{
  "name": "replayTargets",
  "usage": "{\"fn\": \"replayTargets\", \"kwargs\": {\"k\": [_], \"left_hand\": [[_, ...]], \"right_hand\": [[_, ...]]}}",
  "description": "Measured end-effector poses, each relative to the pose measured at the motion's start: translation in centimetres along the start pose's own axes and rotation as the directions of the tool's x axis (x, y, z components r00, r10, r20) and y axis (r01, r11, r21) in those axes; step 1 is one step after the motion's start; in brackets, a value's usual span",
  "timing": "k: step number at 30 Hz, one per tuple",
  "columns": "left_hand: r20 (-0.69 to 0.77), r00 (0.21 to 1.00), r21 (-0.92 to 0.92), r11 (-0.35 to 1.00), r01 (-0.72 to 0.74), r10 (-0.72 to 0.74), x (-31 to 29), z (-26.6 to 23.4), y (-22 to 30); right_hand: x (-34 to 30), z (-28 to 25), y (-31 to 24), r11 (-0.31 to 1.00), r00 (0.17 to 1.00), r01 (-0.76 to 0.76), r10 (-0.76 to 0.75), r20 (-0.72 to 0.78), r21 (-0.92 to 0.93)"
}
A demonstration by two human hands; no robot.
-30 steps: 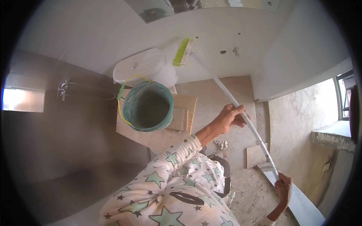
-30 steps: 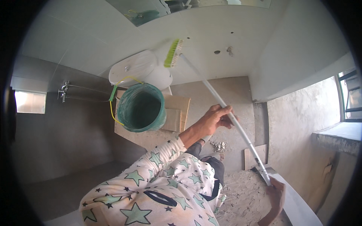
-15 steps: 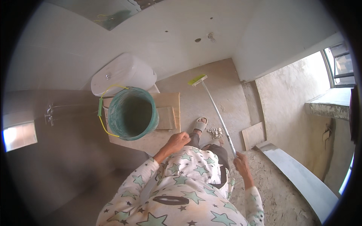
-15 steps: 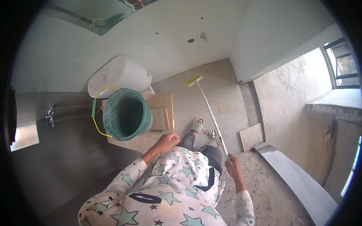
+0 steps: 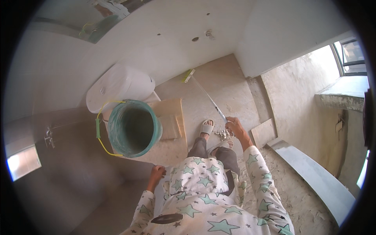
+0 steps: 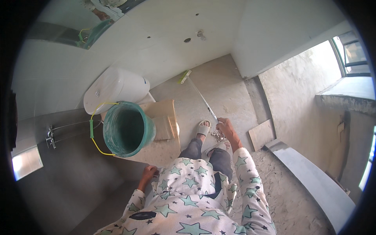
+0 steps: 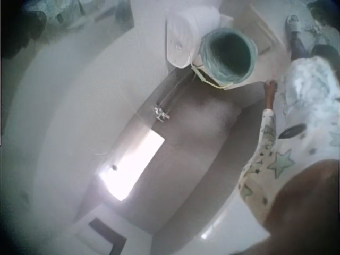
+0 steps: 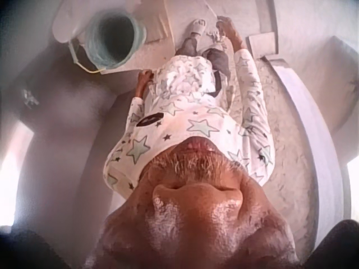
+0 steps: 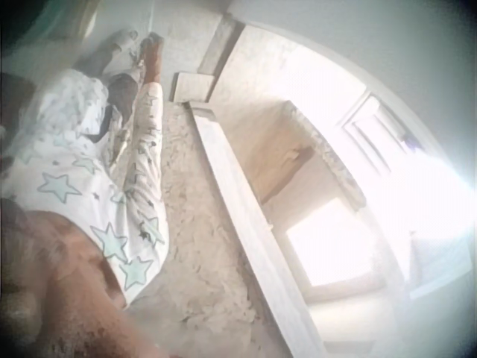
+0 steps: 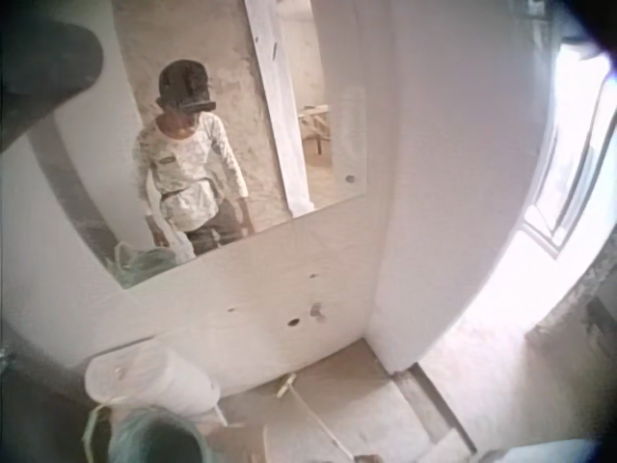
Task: The person sweeps debris on a tiled floor using a broom while holding a bucket in the other hand. They move the debris toward a corner and then place the bucket on the floor.
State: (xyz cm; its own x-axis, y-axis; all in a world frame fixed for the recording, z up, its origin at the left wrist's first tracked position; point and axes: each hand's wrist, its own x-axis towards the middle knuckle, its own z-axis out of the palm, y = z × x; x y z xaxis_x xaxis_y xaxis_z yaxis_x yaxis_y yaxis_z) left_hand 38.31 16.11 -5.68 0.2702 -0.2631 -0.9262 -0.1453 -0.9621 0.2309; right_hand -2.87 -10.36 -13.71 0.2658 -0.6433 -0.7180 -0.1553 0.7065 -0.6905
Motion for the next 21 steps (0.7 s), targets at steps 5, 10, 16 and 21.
{"fn": "replayTargets", "kwargs": {"k": [5, 10, 16, 21], "left_hand": [[0.004, 1.000, -0.068, 0.998, -0.005, 0.005, -1.0, 0.2, 0.2], [-0.011, 0.999, -0.105, 0.994, -0.041, 0.040, -0.7, 0.5, 0.5], [-0.013, 0.996, -0.028, 0.995, -0.093, 0.093, -1.6, 1.2, 2.3], [0.044, 0.990, -0.019, 0.990, -0.136, 0.137, 0.2, 0.4, 2.1]], "right_hand": [[-0.3, -1.7, -1.1, 0.993, 0.996, -0.070, 0.074, -0.042, 0.093], [-2.0, -3.1, 0.3, 0.982, 0.974, -0.057, 0.095, -0.208, 0.182], [-5.1, -4.8, -1.5, 0.972, 0.967, -0.043, 0.098, -0.234, 0.232], [-1.6, -3.9, -1.3, 0.962, 0.973, -0.015, 0.077, -0.219, 0.273]]}}
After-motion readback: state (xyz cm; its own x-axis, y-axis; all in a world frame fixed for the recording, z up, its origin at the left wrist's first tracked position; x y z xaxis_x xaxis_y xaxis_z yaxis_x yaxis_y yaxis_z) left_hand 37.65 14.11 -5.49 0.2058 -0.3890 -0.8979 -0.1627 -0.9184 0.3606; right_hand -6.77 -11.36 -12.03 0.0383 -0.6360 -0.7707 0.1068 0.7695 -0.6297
